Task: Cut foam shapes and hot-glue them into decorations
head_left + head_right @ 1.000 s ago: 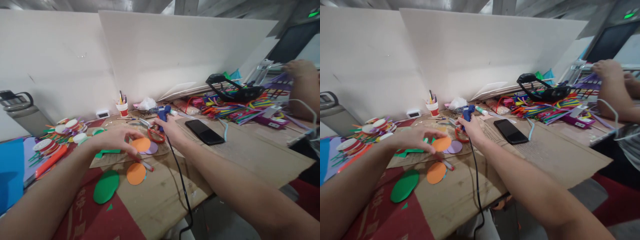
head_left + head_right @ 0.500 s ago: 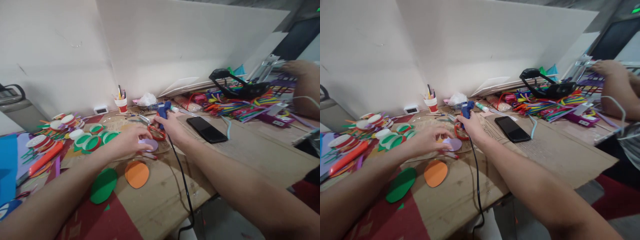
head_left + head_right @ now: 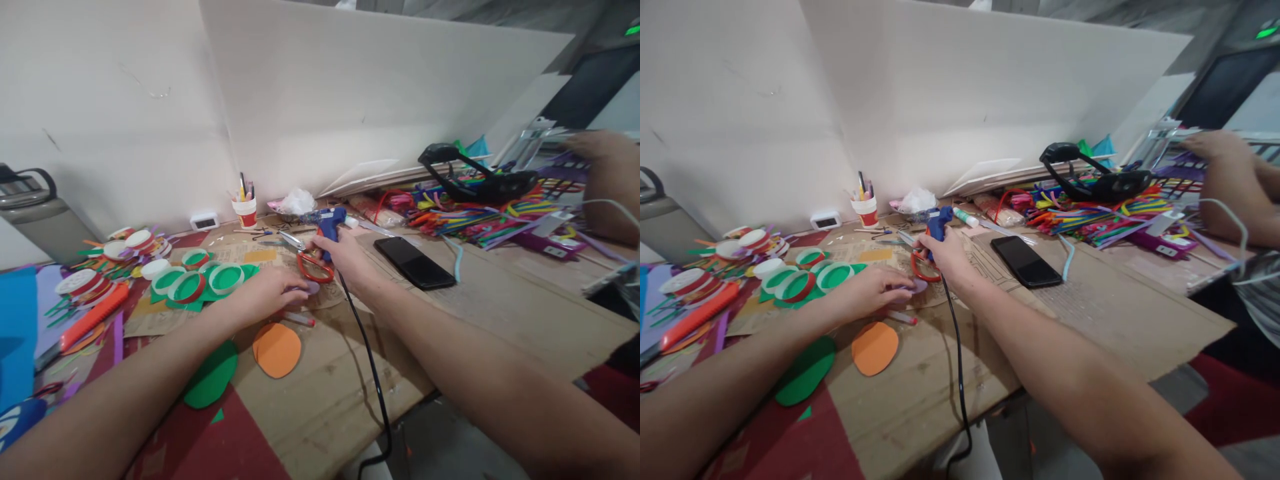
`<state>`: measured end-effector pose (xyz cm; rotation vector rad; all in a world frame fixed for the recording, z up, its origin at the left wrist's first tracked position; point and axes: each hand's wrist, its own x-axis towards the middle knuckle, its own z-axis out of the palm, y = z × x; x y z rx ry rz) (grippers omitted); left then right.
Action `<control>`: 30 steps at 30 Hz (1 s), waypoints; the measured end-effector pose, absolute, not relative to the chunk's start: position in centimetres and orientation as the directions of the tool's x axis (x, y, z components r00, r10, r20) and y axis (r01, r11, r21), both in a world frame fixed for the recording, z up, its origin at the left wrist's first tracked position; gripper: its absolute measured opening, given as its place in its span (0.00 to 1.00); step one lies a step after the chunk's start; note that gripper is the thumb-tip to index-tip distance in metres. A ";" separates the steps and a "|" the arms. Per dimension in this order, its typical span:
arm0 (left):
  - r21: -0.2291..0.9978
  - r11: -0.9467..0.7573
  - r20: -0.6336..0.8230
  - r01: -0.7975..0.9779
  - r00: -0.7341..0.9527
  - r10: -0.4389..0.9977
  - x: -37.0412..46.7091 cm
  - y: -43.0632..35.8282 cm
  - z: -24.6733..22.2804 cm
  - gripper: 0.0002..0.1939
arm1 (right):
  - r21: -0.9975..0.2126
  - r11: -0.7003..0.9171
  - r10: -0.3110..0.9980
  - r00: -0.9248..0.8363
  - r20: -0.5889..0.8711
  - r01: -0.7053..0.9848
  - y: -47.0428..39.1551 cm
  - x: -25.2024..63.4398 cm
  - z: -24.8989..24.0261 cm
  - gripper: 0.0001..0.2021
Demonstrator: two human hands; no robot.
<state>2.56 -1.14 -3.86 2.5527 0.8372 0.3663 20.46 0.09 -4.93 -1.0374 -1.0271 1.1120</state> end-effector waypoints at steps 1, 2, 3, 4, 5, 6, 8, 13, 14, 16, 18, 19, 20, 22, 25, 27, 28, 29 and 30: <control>0.481 -0.704 0.161 0.523 0.737 0.657 2.4 -1.0 -4.0 0.13 | -0.975 0.138 0.982 0.150 0.112 -0.176 0.0 20.5 -4.9 0.05; 0.493 -0.675 0.219 0.549 0.673 0.706 2.3 -0.9 -4.1 0.13 | -0.975 0.144 0.980 0.159 0.117 -0.168 0.0 20.4 -4.8 0.06; 0.517 -0.640 0.276 0.569 0.596 0.754 2.2 -0.8 -4.1 0.14 | -0.975 0.153 0.977 0.169 0.126 -0.162 -0.1 20.4 -4.8 0.07; 0.558 -0.597 0.322 0.577 0.512 0.796 2.0 -0.7 -4.1 0.15 | -0.975 0.162 0.975 0.175 0.135 -0.153 -0.2 20.3 -4.8 0.08; 0.611 -0.550 0.350 0.569 0.429 0.833 1.9 -0.6 -4.0 0.15 | -0.975 0.170 0.974 0.176 0.143 -0.146 -0.3 20.2 -4.8 0.09; 0.666 -0.504 0.357 0.550 0.358 0.863 1.8 -0.5 -3.9 0.15 | -0.974 0.174 0.975 0.167 0.150 -0.142 -0.3 20.1 -4.9 0.11; 0.762 -0.424 0.333 0.490 0.267 0.905 1.7 -0.2 -3.7 0.15 | -0.974 0.177 0.979 0.127 0.159 -0.140 -0.4 19.9 -5.1 0.14; 0.962 -0.233 0.195 0.139 0.244 0.950 2.0 0.2 -3.7 0.15 | -0.958 0.199 0.980 0.048 0.194 -0.205 -0.6 19.6 -5.5 0.17; 0.984 -0.174 0.157 0.036 0.274 0.949 2.1 0.2 -3.7 0.15 | -0.953 0.195 0.981 0.046 0.190 -0.230 -0.6 19.6 -5.5 0.17; 0.989 -0.055 0.100 -0.138 0.345 0.933 2.2 0.1 -3.8 0.16 | -0.943 0.183 0.983 0.059 0.174 -0.278 -0.6 19.7 -5.5 0.18; 0.969 0.039 0.064 -0.245 0.401 0.914 2.4 -0.1 -3.7 0.17 | -0.933 0.171 0.985 0.070 0.157 -0.317 -0.6 19.8 -5.4 0.18; 0.959 0.077 0.048 -0.272 0.426 0.903 2.4 -0.2 -3.7 0.17 | -0.928 0.166 0.986 0.070 0.151 -0.332 -0.6 19.8 -5.3 0.18; 0.951 0.106 0.038 -0.291 0.451 0.892 2.5 -0.4 -3.6 0.17 | -0.924 0.162 0.987 0.067 0.148 -0.347 -0.6 19.8 -5.3 0.18; 0.938 0.146 0.032 -0.313 0.498 0.866 2.6 -0.6 -3.5 0.17 | -0.914 0.162 0.987 0.058 0.151 -0.372 -0.7 19.7 -5.2 0.18; 0.935 0.154 0.041 -0.319 0.530 0.847 2.7 -0.7 -3.5 0.15 | -0.911 0.164 0.987 0.059 0.153 -0.379 -0.8 19.6 -5.1 0.18; 0.940 0.135 0.053 -0.313 0.524 0.850 2.6 -0.7 -3.6 0.15 | -0.917 0.163 0.987 0.067 0.149 -0.364 -0.8 19.6 -5.0 0.19; 0.944 0.122 0.058 -0.306 0.519 0.853 2.5 -0.7 -3.6 0.16 | -0.921 0.162 0.987 0.072 0.146 -0.353 -0.8 19.6 -5.0 0.19; 0.949 0.109 0.061 -0.295 0.512 0.857 2.4 -0.7 -3.6 0.17 | -0.927 0.161 0.987 0.075 0.144 -0.340 -0.8 19.6 -5.0 0.19; 0.954 0.095 0.064 -0.284 0.502 0.862 2.4 -0.6 -3.7 0.17 | -0.933 0.163 0.986 0.078 0.145 -0.322 -0.8 19.5 -5.0 0.19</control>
